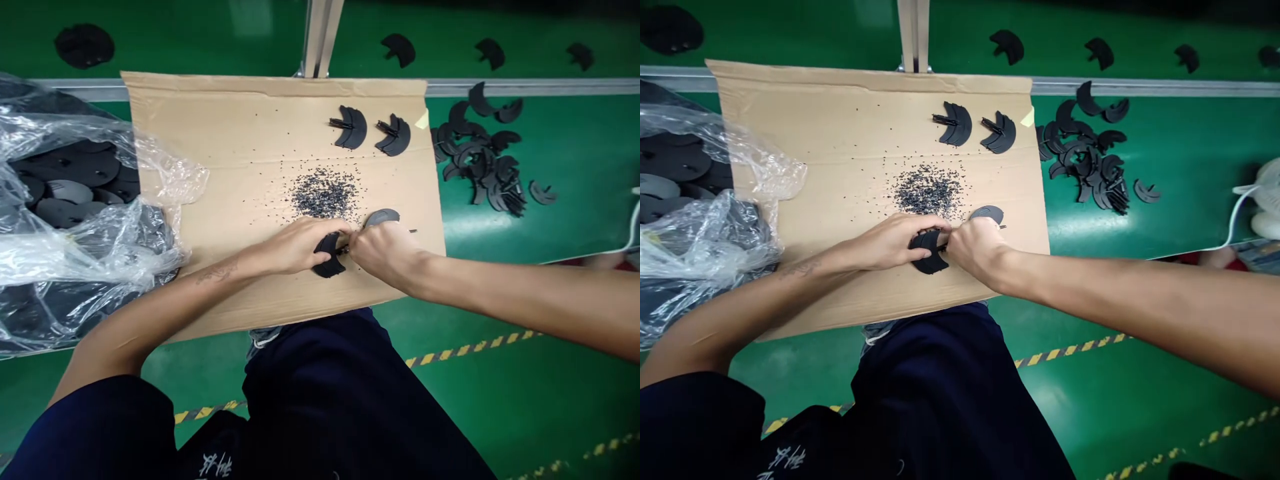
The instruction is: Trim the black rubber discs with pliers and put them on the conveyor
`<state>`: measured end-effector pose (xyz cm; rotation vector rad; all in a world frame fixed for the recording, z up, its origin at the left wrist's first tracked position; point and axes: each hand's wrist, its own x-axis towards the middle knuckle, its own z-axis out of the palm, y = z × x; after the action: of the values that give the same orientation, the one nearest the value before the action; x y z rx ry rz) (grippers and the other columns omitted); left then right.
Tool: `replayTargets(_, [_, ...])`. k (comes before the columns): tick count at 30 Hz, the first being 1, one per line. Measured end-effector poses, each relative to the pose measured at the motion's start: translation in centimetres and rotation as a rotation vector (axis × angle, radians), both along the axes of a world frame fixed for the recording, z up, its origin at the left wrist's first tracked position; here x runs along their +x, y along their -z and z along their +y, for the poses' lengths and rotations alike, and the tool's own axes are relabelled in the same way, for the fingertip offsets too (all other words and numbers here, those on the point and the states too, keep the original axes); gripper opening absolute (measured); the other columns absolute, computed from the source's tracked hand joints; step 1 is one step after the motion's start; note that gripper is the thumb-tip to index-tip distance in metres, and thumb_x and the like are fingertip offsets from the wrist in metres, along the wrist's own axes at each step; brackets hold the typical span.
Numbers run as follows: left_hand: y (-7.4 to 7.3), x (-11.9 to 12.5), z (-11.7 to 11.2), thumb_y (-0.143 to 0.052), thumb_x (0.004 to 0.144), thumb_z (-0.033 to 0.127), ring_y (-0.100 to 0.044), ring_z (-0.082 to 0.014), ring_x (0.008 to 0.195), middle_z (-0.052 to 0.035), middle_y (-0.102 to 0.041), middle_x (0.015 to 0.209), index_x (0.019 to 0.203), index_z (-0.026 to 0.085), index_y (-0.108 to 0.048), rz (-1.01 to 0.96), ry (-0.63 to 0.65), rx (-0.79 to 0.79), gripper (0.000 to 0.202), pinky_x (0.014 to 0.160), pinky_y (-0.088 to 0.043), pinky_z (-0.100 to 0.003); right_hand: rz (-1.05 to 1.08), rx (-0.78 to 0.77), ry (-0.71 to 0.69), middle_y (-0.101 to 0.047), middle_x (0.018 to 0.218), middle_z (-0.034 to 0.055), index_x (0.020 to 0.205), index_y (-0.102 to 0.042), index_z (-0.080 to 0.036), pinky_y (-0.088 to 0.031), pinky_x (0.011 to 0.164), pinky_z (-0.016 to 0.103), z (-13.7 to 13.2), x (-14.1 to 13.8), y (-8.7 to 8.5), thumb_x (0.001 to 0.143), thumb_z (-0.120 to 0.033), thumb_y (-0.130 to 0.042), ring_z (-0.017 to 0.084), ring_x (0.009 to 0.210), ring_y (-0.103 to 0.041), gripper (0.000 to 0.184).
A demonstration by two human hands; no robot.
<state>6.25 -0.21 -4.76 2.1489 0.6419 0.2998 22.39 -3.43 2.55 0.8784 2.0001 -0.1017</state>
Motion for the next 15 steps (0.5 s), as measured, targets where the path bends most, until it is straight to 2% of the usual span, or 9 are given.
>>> replayTargets(3, [-0.5,-0.2,0.5,-0.069,0.085,0.010,-0.065,-0.0174,0.100,-0.0011,-0.071,0.112,0.116,0.022,-0.062,0.055,0.064,0.027,0.034,0.089,-0.046,-0.031,0.038,-0.025,0.066,-0.074,0.095,0.0183,0.111,-0.068,-0.006,-0.048,0.066,0.032,0.0,0.2,0.1,0.088,0.008,-0.038,0.026,0.091,-0.072,0.041])
replayTargets(6, [-1.4,-0.4,0.4,-0.071,0.088,0.018,-0.059,-0.0205,0.099,-0.0041,-0.069,0.105,0.111,0.019,-0.062,0.177,0.121,0.218,0.024,0.085,-0.042,-0.032,0.078,-0.042,0.111,-0.075,0.099,0.0187,0.109,-0.070,-0.006,-0.051,0.067,0.033,-0.1,0.6,0.5,0.088,0.007,-0.039,0.026,0.092,-0.073,0.040])
replayTargets(9, [-2.6,0.0,-0.8,-0.071,0.090,0.032,-0.053,-0.0260,0.107,-0.0113,-0.063,0.116,0.113,0.016,-0.060,0.311,0.113,0.434,0.030,0.084,-0.040,-0.035,0.126,-0.048,0.137,-0.075,0.101,0.0188,0.106,-0.071,-0.007,-0.053,0.069,0.034,-0.3,1.0,1.0,0.090,0.004,-0.039,0.027,0.092,-0.073,0.037])
replayTargets(12, [-3.2,1.2,-2.8,-0.065,0.091,0.052,-0.052,-0.0300,0.104,-0.0186,-0.061,0.115,0.114,0.007,-0.059,0.478,0.060,0.597,0.051,0.083,-0.042,-0.039,0.185,-0.022,0.159,-0.075,0.099,0.0185,0.105,-0.071,-0.007,-0.053,0.070,0.034,-0.6,1.3,1.3,0.092,0.002,-0.039,0.027,0.092,-0.073,0.036])
replayTargets(13, [-3.2,1.6,-3.5,-0.062,0.092,0.053,-0.053,-0.0303,0.101,-0.0198,-0.061,0.112,0.114,0.004,-0.059,0.523,0.045,0.634,0.054,0.081,-0.042,-0.039,0.201,-0.012,0.170,-0.075,0.098,0.0184,0.103,-0.071,-0.007,-0.053,0.070,0.034,-0.6,1.4,1.4,0.092,0.003,-0.039,0.026,0.091,-0.073,0.035])
replayTargets(15, [-2.9,2.2,-4.3,-0.058,0.096,0.044,-0.055,-0.0297,0.096,-0.0201,-0.062,0.106,0.112,0.002,-0.061,0.563,0.028,0.693,0.044,0.077,-0.044,-0.039,0.222,0.000,0.190,-0.075,0.098,0.0181,0.100,-0.071,-0.006,-0.053,0.069,0.034,-0.8,1.5,1.5,0.090,0.004,-0.039,0.026,0.090,-0.073,0.035])
